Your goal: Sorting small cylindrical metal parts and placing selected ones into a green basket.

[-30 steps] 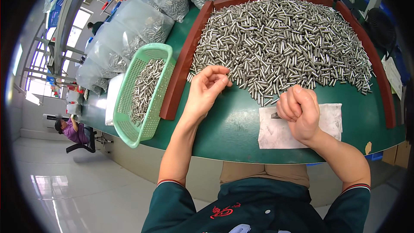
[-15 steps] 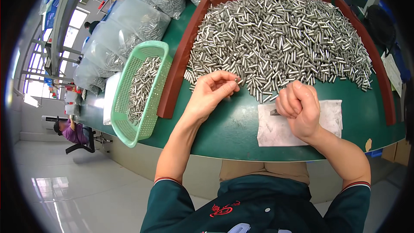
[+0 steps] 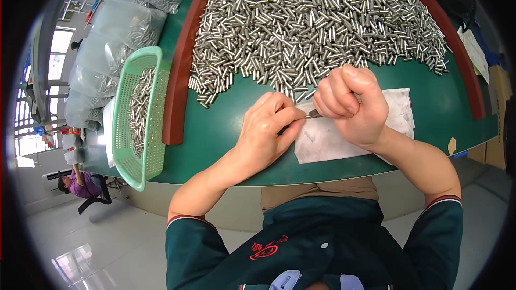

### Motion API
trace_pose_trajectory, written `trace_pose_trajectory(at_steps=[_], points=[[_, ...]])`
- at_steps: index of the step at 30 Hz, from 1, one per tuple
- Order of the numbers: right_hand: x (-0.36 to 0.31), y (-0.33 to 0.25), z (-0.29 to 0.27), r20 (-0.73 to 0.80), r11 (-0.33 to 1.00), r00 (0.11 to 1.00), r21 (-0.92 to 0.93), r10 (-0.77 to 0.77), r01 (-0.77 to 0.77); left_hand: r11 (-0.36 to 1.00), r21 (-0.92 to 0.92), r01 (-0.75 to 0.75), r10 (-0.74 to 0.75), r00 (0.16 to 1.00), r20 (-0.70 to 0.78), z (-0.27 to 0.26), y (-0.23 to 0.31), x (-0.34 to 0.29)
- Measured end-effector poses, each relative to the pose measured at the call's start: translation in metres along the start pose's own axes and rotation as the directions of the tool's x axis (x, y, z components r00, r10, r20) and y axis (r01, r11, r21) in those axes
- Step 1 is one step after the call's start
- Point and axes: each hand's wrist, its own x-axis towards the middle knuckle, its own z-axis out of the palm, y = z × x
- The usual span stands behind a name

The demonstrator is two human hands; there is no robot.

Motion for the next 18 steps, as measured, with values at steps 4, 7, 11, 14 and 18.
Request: trace_pose_trajectory(at_steps=[4,7,11,14,18], points=[[-0.0005,0.0023,0.0006,-0.003,1.0,1.0,-0.018,0.001,-0.001,1.0,0.023,0.017,-0.017,1.0,-0.01,0.0018,0.0001,-0.0019],[-0.0008,0.0025,0.0018,-0.01,1.0,1.0,-0.016,-0.001,0.001,0.999,0.025,0.03,-0.029,0.999,-0.014,0.0015,0.0011,-0.0014],[-0.0009,0.0027,0.0007,-0.01,1.0,1.0,0.009,-0.005,0.005,0.999,0.018,0.034,-0.034,0.999,-0.015,0.0023,0.0008,-0.0014],[-0.0012,0.004,-0.0005,-0.01,0.999,1.0,0.033,-0.008,0.009,0.999,0.024,0.037,-0.036,0.999,-0.014,0.0026,0.0011,-0.0014],[-0.0024,0.0043,0.001,-0.028,1.0,1.0,0.029,-0.011,0.012,0.999,0.016,0.041,-0.041,0.999,-0.018,0.003,0.0011,-0.0019]])
